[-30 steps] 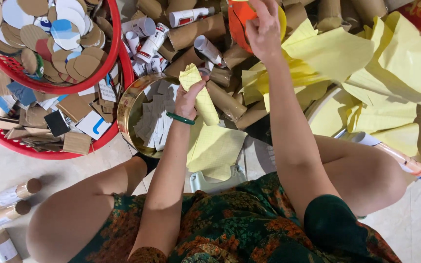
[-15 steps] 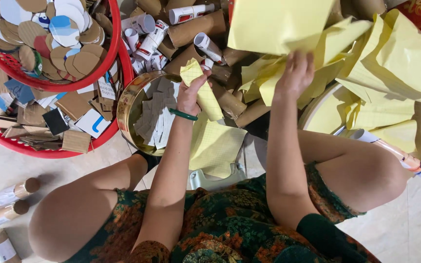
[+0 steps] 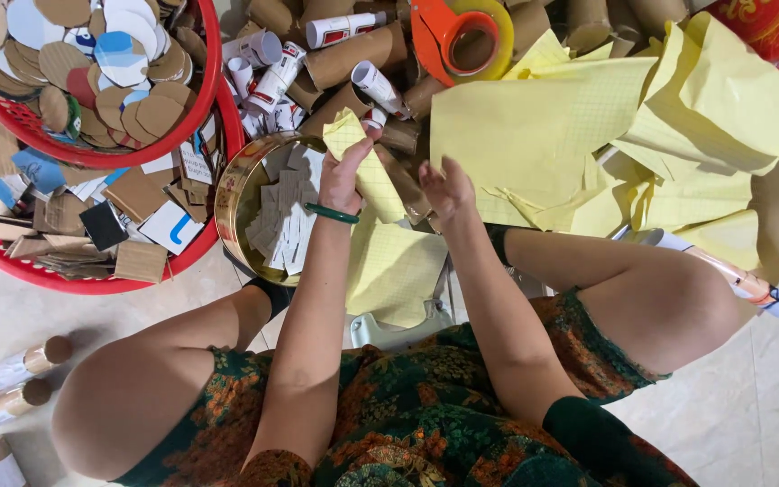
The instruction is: Manually rolling paper labels or inserts and placing them into cardboard tubes for packaging.
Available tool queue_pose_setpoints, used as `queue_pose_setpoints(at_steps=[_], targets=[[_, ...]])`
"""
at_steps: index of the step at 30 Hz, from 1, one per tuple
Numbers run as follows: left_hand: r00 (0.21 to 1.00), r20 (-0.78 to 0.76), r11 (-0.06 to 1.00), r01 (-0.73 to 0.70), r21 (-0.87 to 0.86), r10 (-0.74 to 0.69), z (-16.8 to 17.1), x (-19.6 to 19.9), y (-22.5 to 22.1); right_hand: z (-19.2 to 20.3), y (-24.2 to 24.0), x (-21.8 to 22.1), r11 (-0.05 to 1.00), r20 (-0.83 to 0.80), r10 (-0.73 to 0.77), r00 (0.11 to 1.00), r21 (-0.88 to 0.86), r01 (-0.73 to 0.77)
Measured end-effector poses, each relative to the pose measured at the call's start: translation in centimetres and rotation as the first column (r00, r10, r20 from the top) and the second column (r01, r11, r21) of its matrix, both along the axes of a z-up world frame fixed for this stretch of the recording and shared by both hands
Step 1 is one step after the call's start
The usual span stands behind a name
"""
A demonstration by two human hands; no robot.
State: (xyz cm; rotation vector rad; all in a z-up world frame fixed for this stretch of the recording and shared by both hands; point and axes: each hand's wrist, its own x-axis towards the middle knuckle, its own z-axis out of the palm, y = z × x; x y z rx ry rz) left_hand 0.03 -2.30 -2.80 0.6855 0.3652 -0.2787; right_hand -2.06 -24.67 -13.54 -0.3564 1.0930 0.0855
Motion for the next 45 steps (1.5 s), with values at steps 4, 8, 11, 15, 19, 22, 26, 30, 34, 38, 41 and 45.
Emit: queue_pose_setpoints(at_steps=[4, 8, 11, 15, 19, 22, 26, 30, 34, 38, 41, 45], targets=[[1.000, 0.019, 0.998, -0.013, 0.064, 0.012, -0.1, 0.2, 0.2, 5.7, -0.6, 4.1, 0.905, 0.382, 0.259, 0.887, -0.418, -0.083], [1.000, 0.005, 0.998, -0.020, 0.052, 0.019, -0.5, 0.1, 0.4, 15.5, -0.7, 7.5, 0.296, 0.102, 0.567, 0.817, -0.951, -0.087], [1.000, 0.012, 0.998, -0.018, 0.055, 0.017, -0.7, 0.3, 0.2, 14.4, -3.1, 7.4, -0.180, -0.080, 0.612, 0.787, -0.983, 0.040], [1.000, -0.018, 0.998, -0.012, 0.054, 0.013, -0.5, 0.3, 0.0, 12.9, -4.0, 5.2, -0.319, -0.253, 0.561, 0.788, -0.945, -0.076], [1.000, -0.024, 0.999, -0.008, 0.047, 0.010, -0.4, 0.4, -0.3, 8.5, -6.7, 2.8, -0.704, -0.487, 0.503, 0.714, -0.710, 0.012], [1.000, -0.027, 1.000, -0.008, -0.019, 0.007, -0.5, 0.3, -0.5, 10.9, -6.0, 3.0, -0.692, -0.614, 0.341, 0.711, -0.677, -0.252], [0.999, -0.044, 0.999, -0.004, 0.034, 0.005, -0.3, 0.2, -0.5, 13.3, -6.8, 6.5, -0.851, -0.495, 0.236, 0.836, -0.520, -0.068], [0.999, -0.032, 1.000, 0.004, 0.021, -0.004, -0.4, 0.1, -0.1, 12.9, -9.3, 10.5, -0.791, -0.532, 0.510, 0.675, -0.598, 0.127], [0.999, -0.047, 0.998, -0.020, 0.052, 0.022, -0.7, 0.4, -0.1, 12.0, -10.8, 12.6, -0.708, -0.743, 0.429, 0.514, -0.630, -0.319], [0.998, -0.055, 0.997, -0.014, 0.075, 0.018, -1.3, 0.2, -0.2, 12.6, -9.1, 12.7, -0.835, -0.617, 0.348, 0.706, -0.546, -0.065], [0.998, -0.054, 0.997, -0.008, 0.073, 0.012, -1.6, 0.3, -0.4, 13.6, -8.0, 13.7, -0.778, -0.506, 0.455, 0.732, -0.627, 0.050], [0.997, -0.064, 0.996, -0.025, 0.087, 0.031, -1.7, 0.6, -0.1, 9.5, -10.3, 15.5, -0.728, -0.612, 0.436, 0.659, -0.671, -0.141]])
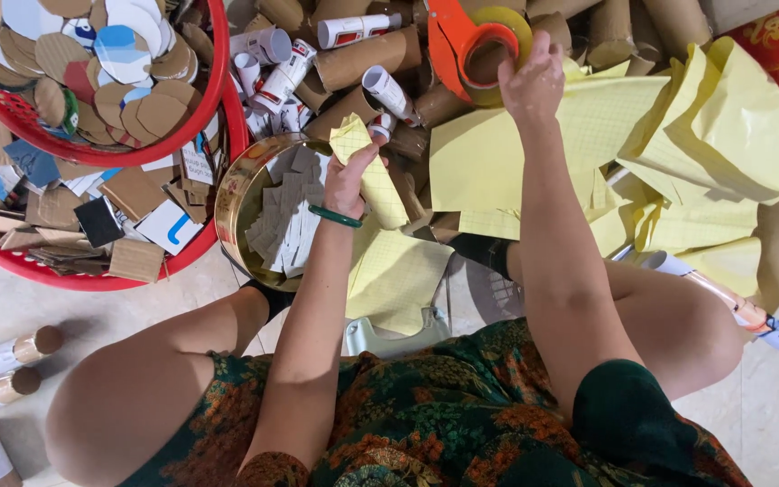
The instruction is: Manually rolling paper labels or inserts and placing them into cardboard tubes for packaging.
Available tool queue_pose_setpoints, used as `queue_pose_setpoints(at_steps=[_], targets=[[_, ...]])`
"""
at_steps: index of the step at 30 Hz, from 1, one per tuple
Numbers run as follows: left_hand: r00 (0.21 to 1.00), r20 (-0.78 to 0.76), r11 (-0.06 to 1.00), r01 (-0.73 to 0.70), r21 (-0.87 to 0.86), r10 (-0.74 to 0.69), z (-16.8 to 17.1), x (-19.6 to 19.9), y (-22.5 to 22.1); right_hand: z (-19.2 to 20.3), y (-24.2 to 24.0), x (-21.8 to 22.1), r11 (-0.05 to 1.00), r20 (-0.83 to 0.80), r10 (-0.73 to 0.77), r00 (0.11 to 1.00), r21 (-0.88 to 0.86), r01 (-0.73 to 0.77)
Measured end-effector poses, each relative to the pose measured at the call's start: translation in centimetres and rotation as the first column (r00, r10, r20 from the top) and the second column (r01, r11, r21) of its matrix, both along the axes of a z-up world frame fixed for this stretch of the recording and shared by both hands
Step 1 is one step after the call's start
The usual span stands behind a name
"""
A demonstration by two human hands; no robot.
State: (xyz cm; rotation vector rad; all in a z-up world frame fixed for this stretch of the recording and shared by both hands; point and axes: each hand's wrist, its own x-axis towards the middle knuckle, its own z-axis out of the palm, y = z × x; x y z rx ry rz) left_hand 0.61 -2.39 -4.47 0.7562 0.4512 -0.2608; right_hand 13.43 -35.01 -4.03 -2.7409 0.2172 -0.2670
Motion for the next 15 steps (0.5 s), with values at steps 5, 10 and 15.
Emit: queue_pose_setpoints(at_steps=[5, 10, 15], targets=[[1.000, -0.025, 1.000, -0.003, 0.008, 0.004, -0.3, 0.5, 0.3, -3.0, -1.1, 1.3, 0.993, -0.014, -0.003, 1.000, 0.118, 0.005], [1.000, -0.009, 0.999, 0.001, -0.037, -0.001, -1.0, 0.3, 0.2, 3.7, 5.4, 3.3, 0.795, -0.278, -0.168, 0.946, 0.529, 0.297], [0.998, -0.062, 1.000, 0.006, -0.001, -0.006, -0.9, 0.5, 0.2, 0.2, 6.8, 6.2, 0.780, -0.363, -0.235, 0.902, 0.484, 0.398]])
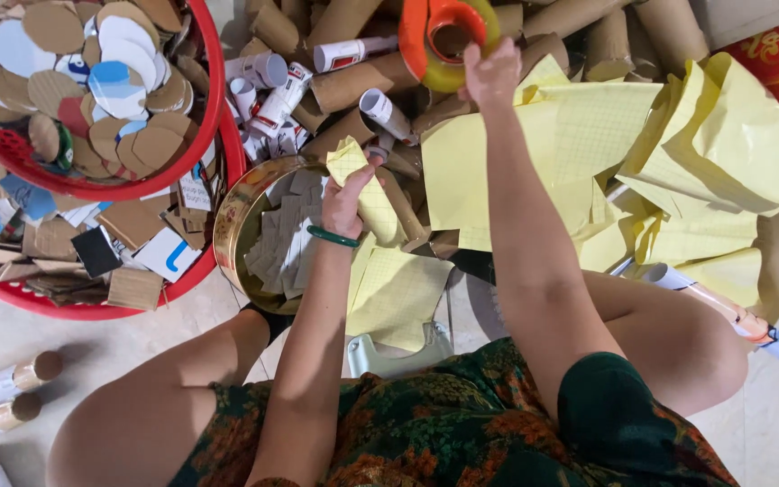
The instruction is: Manually rolling paper labels or inserts and placing them into cardboard tubes for packaging.
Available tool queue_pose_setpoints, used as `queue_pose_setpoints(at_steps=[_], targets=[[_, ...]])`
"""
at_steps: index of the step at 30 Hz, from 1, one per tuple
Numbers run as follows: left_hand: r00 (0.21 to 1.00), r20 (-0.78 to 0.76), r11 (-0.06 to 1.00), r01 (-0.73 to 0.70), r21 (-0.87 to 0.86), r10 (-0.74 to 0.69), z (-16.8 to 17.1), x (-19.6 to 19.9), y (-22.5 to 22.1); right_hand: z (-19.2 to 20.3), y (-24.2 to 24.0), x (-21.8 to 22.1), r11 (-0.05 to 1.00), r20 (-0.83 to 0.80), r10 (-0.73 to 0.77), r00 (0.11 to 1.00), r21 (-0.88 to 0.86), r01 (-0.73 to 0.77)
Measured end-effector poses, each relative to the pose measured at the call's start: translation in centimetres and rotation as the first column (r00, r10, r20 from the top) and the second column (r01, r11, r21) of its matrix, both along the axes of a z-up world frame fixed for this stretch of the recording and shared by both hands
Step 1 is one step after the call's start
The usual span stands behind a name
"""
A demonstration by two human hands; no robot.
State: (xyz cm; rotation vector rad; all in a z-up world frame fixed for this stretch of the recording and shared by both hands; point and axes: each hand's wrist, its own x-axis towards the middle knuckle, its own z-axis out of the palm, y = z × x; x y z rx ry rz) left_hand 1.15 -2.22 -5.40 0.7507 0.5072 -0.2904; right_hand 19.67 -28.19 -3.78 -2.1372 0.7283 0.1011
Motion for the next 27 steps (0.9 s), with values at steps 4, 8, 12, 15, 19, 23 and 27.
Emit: queue_pose_setpoints(at_steps=[4, 8, 12, 15, 19, 23, 27], targets=[[1.000, -0.008, 1.000, 0.001, -0.020, -0.001, 0.0, 0.0, 0.1, -0.4, 0.4, -1.4, 0.999, 0.142, 0.031, 0.989, -0.030, -0.027], [1.000, -0.009, 1.000, 0.002, -0.015, -0.002, -0.2, -0.2, -0.3, 1.4, -0.3, -4.0, 0.928, 0.178, 0.234, 0.956, -0.334, -0.166], [1.000, 0.022, 0.999, 0.012, -0.031, -0.012, -0.2, -0.3, -0.7, 4.5, -1.1, -7.3, 0.671, -0.131, 0.494, 0.859, -0.571, -0.473], [0.999, 0.024, 0.999, 0.022, -0.043, -0.021, 0.2, -0.4, -1.0, 9.7, -0.3, -9.4, 0.445, -0.339, 0.609, 0.717, -0.602, -0.663], [0.999, 0.033, 0.999, 0.026, -0.030, -0.025, 0.9, -0.8, -1.2, 8.6, -1.7, -10.5, 0.185, -0.614, 0.576, 0.540, -0.546, -0.817], [0.999, 0.047, 0.999, 0.029, -0.029, -0.028, 1.5, -1.0, -1.2, 4.5, -3.9, -11.7, 0.051, -0.563, 0.611, 0.556, -0.673, -0.738], [0.998, 0.059, 0.998, 0.037, -0.051, -0.034, 1.6, -1.2, -1.3, 1.7, -5.7, -13.2, 0.087, -0.627, 0.553, 0.548, -0.611, -0.787]])
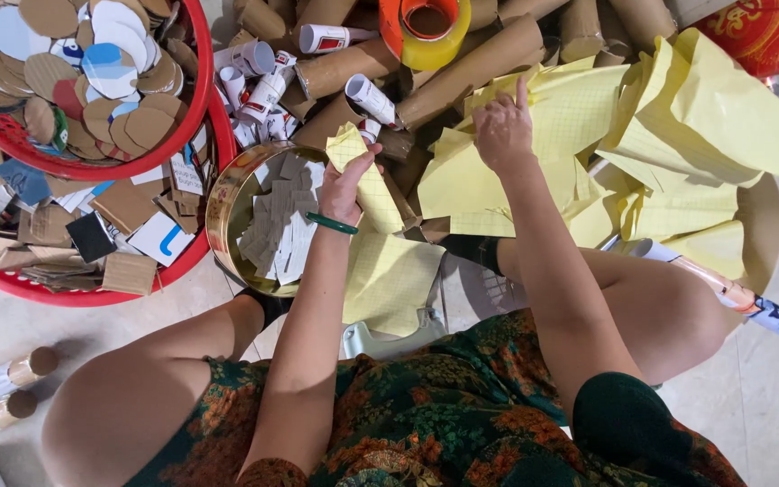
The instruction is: Manually rolling paper labels or inserts and placing them into cardboard tubes for packaging.
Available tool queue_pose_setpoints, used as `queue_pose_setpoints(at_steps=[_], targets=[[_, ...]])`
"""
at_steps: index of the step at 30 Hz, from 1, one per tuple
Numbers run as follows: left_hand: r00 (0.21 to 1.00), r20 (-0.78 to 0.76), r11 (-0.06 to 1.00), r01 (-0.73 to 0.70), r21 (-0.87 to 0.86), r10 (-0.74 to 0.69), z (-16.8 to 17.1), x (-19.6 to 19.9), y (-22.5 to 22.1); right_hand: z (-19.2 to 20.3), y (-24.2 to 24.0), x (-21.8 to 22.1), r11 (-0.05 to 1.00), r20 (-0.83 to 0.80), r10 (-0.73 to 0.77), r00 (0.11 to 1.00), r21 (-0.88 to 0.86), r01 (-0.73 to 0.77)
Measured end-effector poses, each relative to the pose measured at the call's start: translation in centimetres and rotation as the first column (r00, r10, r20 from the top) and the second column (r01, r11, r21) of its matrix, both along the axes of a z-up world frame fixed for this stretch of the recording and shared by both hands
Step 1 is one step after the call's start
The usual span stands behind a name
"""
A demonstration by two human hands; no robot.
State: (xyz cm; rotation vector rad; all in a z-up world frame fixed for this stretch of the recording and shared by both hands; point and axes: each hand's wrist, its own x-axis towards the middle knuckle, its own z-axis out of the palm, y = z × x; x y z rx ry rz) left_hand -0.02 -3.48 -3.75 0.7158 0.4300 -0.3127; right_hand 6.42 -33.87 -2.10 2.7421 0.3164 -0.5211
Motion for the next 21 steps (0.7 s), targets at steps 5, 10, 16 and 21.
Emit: queue_pose_setpoints(at_steps=[5, 10, 16, 21], targets=[[1.000, 0.027, 1.000, -0.002, 0.006, 0.002, -0.1, 0.0, 0.0, -1.3, -0.9, -2.1, 0.983, 0.147, -0.017, 0.989, 0.182, -0.010], [0.999, 0.034, 0.999, -0.019, 0.034, 0.018, -0.3, -0.2, 0.2, -2.0, -1.3, -4.4, 0.946, 0.307, -0.041, 0.951, 0.318, -0.062], [1.000, 0.008, 1.000, -0.023, 0.010, 0.023, -1.1, -0.4, 0.7, -2.8, -1.8, -5.4, 0.919, 0.450, -0.084, 0.889, 0.380, -0.106], [0.999, -0.007, 0.998, -0.039, 0.042, 0.039, -1.2, -0.4, 0.7, 1.7, -0.3, -4.1, 0.920, 0.194, -0.173, 0.966, 0.381, 0.089]])
